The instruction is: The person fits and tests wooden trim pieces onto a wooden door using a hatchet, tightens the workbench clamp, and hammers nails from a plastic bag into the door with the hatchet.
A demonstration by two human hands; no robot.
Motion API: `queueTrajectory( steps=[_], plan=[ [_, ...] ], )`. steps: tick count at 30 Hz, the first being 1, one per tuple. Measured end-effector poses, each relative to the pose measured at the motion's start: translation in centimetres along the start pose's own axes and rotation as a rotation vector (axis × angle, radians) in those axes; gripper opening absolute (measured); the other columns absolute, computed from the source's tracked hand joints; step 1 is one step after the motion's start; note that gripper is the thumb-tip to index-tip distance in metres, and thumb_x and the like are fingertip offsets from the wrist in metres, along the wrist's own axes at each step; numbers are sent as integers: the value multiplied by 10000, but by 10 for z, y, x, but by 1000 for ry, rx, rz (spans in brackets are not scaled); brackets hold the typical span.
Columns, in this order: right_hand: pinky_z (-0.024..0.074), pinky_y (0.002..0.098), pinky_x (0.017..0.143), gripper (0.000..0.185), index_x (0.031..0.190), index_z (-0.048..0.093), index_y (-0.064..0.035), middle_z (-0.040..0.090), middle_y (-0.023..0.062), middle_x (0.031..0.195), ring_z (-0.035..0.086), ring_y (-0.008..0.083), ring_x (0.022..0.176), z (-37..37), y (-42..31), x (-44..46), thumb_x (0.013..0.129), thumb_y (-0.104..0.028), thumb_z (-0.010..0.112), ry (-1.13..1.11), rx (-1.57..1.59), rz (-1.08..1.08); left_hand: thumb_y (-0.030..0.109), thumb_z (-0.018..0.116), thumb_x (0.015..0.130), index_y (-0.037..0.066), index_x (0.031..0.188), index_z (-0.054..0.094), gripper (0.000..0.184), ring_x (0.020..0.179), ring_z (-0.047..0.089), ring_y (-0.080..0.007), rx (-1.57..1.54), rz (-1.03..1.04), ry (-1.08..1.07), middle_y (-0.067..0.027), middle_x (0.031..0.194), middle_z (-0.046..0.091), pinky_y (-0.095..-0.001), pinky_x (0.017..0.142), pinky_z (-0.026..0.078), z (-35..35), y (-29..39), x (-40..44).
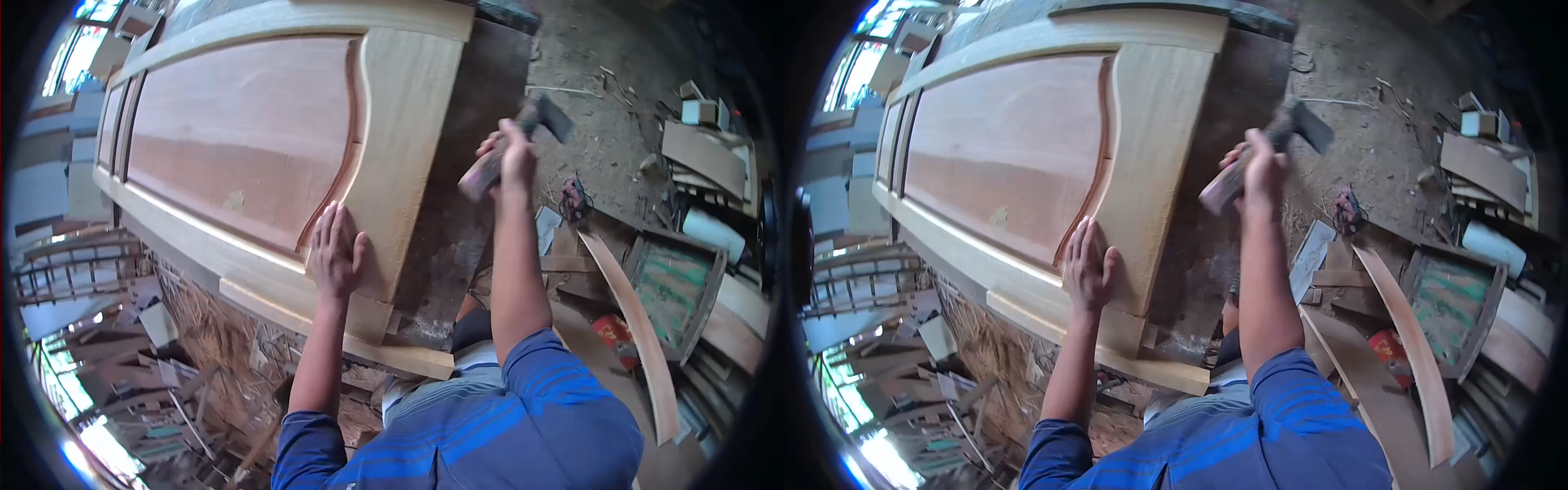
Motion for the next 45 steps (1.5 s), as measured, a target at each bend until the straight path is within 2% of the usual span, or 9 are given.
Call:
queueTrajectory(
  steps=[4,11,13,19,24,29,33,35,45],
  plan=[
    [554,372,594,176,902,597,-68,638,72,749,637,238,600,61,25,24,998,-196,672,-4,100,113,384,673,1021,35,1577,535,671,1491,503,-394,-6,-44,16,-202,1599,553,-500,1250,385,-3,-1,-1],
    [544,333,625,198,932,546,-112,537,19,747,594,163,665,48,8,99,1059,-228,644,-698,-184,264,452,616,1044,46,1590,506,689,1531,462,-373,-77,-74,25,-199,1625,510,-478,1310,340,-2,-12,-5],
    [523,329,629,215,883,542,-112,567,36,748,575,162,655,55,8,80,1054,-212,623,-296,-242,97,469,600,1048,63,1598,498,692,1526,468,-371,-73,-90,17,-185,1624,515,-470,1306,353,2,-16,-10],
    [542,322,625,254,914,574,-94,569,35,766,603,147,693,34,29,119,1073,-269,669,-761,-342,326,453,614,1054,88,1585,519,651,1494,498,-366,-45,-68,72,-149,1615,534,-477,1269,413,4,-19,-13],
    [529,324,569,241,1111,571,-20,566,50,823,593,149,638,26,44,-63,1021,-160,745,-532,-632,-108,452,620,1047,93,1565,539,635,1509,484,-345,-134,-121,65,-149,1627,523,-473,1269,414,5,-22,-16],
    [515,316,527,313,1206,562,-6,595,64,784,582,146,559,5,75,-174,980,-107,754,-772,-858,-26,416,661,1020,62,1554,544,652,1525,467,-350,72,4,248,-204,1640,494,-470,1259,424,45,-32,-16],
    [485,297,482,299,1198,556,-23,620,46,788,597,139,523,-17,115,-260,963,-40,740,-953,-1012,48,272,753,959,-20,1521,523,673,1419,576,-374,-890,-179,-51,-230,1556,567,-468,1210,451,-11,4,-79],
    [514,307,487,331,1211,544,-26,644,57,807,622,148,528,-23,133,-311,943,14,734,-1008,-965,144,224,787,955,-47,1512,500,683,1296,647,-272,-1345,-297,80,-177,1399,656,-428,1147,491,-35,9,-149],
    [577,281,689,413,1258,591,-9,698,36,977,690,104,801,-58,300,-539,918,9,825,-1487,-1163,139,212,806,1024,16,1433,589,503,1198,648,-117,-1887,-607,588,-31,1292,699,-337,1060,541,-141,-72,-449]
  ],
)
Point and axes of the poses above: each hand's wrist, its own x-axis towards the middle knuckle, its own z-axis out of the palm, y = z × x, the point moved 4 cm from there along x, towards the middle knuckle
